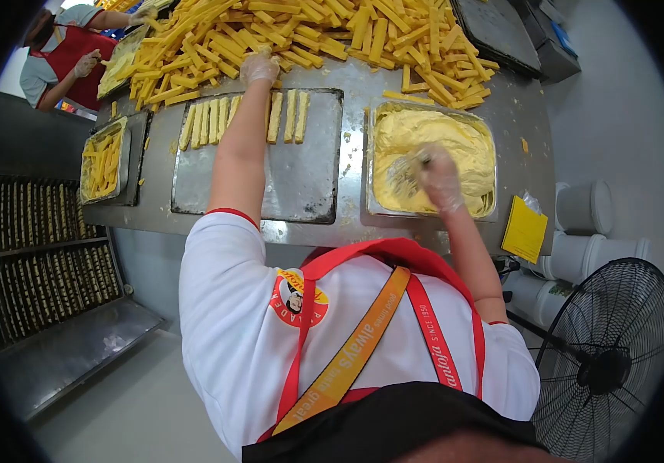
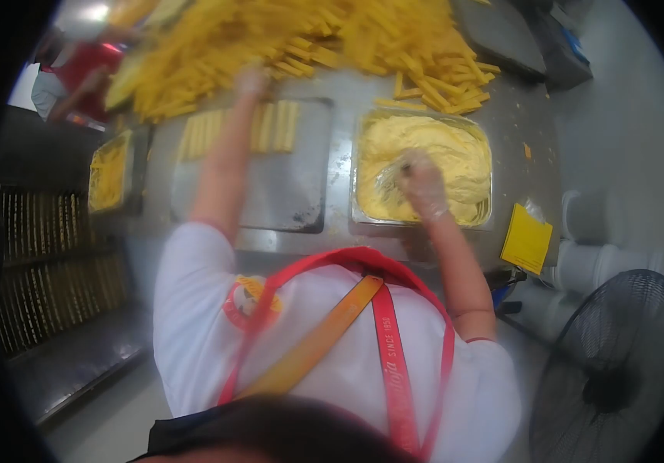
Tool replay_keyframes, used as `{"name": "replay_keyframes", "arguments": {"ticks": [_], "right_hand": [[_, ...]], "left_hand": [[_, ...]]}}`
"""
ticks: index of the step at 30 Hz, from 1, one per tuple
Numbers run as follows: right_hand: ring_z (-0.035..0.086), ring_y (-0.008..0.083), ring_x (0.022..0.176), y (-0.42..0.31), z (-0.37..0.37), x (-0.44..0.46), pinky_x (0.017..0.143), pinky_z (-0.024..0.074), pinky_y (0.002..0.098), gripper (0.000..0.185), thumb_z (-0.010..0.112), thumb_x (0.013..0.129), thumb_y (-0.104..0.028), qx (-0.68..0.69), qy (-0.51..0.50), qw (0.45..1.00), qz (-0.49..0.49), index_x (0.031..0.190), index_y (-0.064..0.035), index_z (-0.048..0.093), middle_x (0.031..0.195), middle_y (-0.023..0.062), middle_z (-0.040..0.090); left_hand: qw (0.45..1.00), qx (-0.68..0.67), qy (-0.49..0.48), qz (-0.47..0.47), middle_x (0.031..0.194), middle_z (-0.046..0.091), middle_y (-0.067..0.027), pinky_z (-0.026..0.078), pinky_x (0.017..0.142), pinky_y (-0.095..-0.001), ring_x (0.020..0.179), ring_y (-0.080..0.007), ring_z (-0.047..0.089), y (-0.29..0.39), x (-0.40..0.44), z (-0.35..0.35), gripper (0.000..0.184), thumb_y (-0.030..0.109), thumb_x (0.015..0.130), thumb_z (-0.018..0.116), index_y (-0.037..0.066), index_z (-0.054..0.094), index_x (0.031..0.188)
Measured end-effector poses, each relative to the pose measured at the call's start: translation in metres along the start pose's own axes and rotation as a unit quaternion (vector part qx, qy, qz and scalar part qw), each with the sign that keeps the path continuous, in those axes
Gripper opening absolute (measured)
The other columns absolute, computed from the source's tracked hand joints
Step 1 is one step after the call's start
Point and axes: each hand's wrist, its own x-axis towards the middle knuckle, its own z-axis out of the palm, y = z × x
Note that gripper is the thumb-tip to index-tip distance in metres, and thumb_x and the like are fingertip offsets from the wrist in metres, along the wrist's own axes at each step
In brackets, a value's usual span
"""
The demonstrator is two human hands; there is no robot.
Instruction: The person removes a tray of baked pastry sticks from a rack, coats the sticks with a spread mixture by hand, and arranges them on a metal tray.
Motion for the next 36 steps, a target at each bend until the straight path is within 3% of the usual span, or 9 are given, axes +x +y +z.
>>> {"name": "replay_keyframes", "arguments": {"ticks": [3,7,13,19,23,28,31,34,36], "right_hand": [[0.060,0.0312,0.075,-0.030,0.001,-0.008,0.069,0.0498,0.0361,0.014,0.067,0.086,-0.015,0.176,-0.154,0.971,0.043,0.092,-0.0039,0.064,0.080,0.0136,0.060],[0.060,0.0263,0.067,0.014,-0.008,0.009,0.065,0.0492,0.0351,0.015,0.067,0.088,-0.017,0.324,-0.034,0.897,0.299,0.087,-0.0031,0.064,0.072,0.0118,0.061],[0.058,0.0101,0.064,-0.013,-0.001,-0.007,0.058,0.0493,0.0278,0.013,0.067,0.090,-0.015,0.158,-0.083,0.983,0.038,0.092,-0.0018,0.065,0.073,0.0021,0.064],[0.059,0.0314,0.058,0.027,-0.012,0.014,0.057,0.0484,0.0373,0.014,0.069,0.084,-0.017,0.252,0.054,0.932,0.255,0.085,-0.0034,0.065,0.067,0.0149,0.061],[0.061,0.0151,0.069,0.006,-0.001,-0.005,0.065,0.0500,0.0283,0.015,0.071,0.086,-0.015,0.062,-0.011,0.998,-0.006,0.092,-0.0024,0.064,0.079,0.0065,0.064],[0.064,0.0214,0.074,0.017,0.005,-0.004,0.068,0.0512,0.0312,0.015,0.072,0.086,-0.016,0.260,-0.110,0.929,0.237,0.096,-0.0055,0.066,0.084,0.0081,0.066],[0.063,0.0150,0.075,0.051,-0.014,0.013,0.069,0.0516,0.0314,0.016,0.072,0.085,-0.017,-0.008,0.050,0.991,0.121,0.095,-0.0063,0.066,0.085,0.0044,0.068],[0.063,0.0102,0.075,0.013,-0.025,-0.007,0.068,0.0518,0.0319,0.016,0.072,0.085,-0.019,0.030,-0.040,0.997,-0.060,0.094,-0.0069,0.066,0.083,0.0007,0.068],[0.063,0.0113,0.073,0.002,-0.047,-0.001,0.068,0.0517,0.0325,0.015,0.072,0.085,-0.018,0.147,-0.232,0.960,0.055,0.093,-0.0066,0.066,0.081,0.0017,0.068]], "left_hand": [[0.995,0.078,0.022,0.058,0.126,0.063,-0.0098,0.048,0.096,-0.0399,0.113,-0.0321,0.060,-0.040,0.040,0.037,0.042,0.043,0.085,0.062,0.026,0.064,0.124],[0.992,0.084,0.039,0.085,0.121,0.066,-0.0122,0.049,0.093,-0.0393,0.110,-0.0330,0.062,-0.046,0.033,0.027,0.043,0.036,0.080,0.068,0.019,0.065,0.120],[0.978,-0.164,0.078,-0.103,0.120,0.065,-0.0196,0.049,0.094,-0.0396,0.111,-0.0333,0.062,-0.004,-0.011,-0.019,0.047,0.032,0.075,0.077,0.006,0.065,0.112],[0.980,-0.159,0.069,-0.095,0.117,0.066,-0.0196,0.049,0.094,-0.0399,0.110,-0.0332,0.063,-0.023,0.049,0.044,0.049,0.030,0.073,0.078,0.008,0.064,0.114],[0.932,-0.274,0.158,-0.179,0.111,0.068,-0.0197,0.049,0.093,-0.0410,0.107,-0.0344,0.064,0.034,-0.037,-0.030,0.046,0.027,0.073,0.077,0.007,0.064,0.112],[0.907,-0.388,0.166,-0.008,0.091,0.068,-0.0144,0.053,0.063,-0.0322,0.067,-0.0201,0.065,0.005,-0.044,-0.019,0.028,0.006,0.078,0.072,-0.005,0.061,0.102],[0.833,-0.523,0.159,0.082,0.084,0.066,-0.0103,0.052,0.061,-0.0293,0.064,-0.0167,0.063,0.047,-0.137,-0.081,0.019,0.001,0.080,0.068,-0.005,0.063,0.097],[0.817,-0.528,0.068,0.222,0.079,0.064,-0.0060,0.051,0.061,-0.0254,0.068,-0.0126,0.061,0.068,-0.201,-0.095,0.011,0.000,0.082,0.066,-0.003,0.066,0.093],[0.825,-0.512,-0.018,0.238,0.081,0.064,-0.0039,0.051,0.064,-0.0243,0.071,-0.0110,0.061,0.086,-0.250,-0.099,0.015,0.001,0.082,0.067,-0.002,0.068,0.097]]}}
